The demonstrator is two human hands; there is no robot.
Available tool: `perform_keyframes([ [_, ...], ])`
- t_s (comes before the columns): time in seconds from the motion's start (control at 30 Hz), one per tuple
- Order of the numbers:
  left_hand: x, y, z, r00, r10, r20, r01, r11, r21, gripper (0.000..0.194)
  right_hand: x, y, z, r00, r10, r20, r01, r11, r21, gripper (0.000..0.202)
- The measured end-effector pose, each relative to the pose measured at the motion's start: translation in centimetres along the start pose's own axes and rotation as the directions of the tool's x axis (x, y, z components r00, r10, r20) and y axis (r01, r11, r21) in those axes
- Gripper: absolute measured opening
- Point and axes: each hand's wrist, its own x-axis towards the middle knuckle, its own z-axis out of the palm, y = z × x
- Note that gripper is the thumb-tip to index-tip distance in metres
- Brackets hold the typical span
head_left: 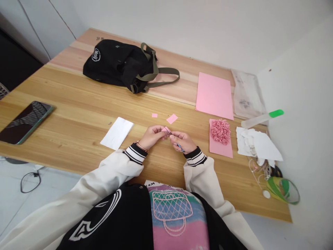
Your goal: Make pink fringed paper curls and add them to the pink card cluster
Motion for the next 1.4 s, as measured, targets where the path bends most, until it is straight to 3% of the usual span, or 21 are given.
perform_keyframes([
  [0.87, -0.14, 0.21, 0.10, 1.000, -0.015, 0.010, 0.014, 1.000, 0.007, 0.020, -0.07, -0.04, 0.09, 0.999, 0.046, -0.020, -0.046, 0.998, 0.032, 0.039],
  [1.4, 0.03, -0.51, -0.10, 0.998, -0.064, -0.008, 0.062, 0.989, -0.133, 0.018, 0.17, -0.03, 0.06, 0.993, 0.116, 0.035, -0.120, 0.980, 0.159, 0.031],
])
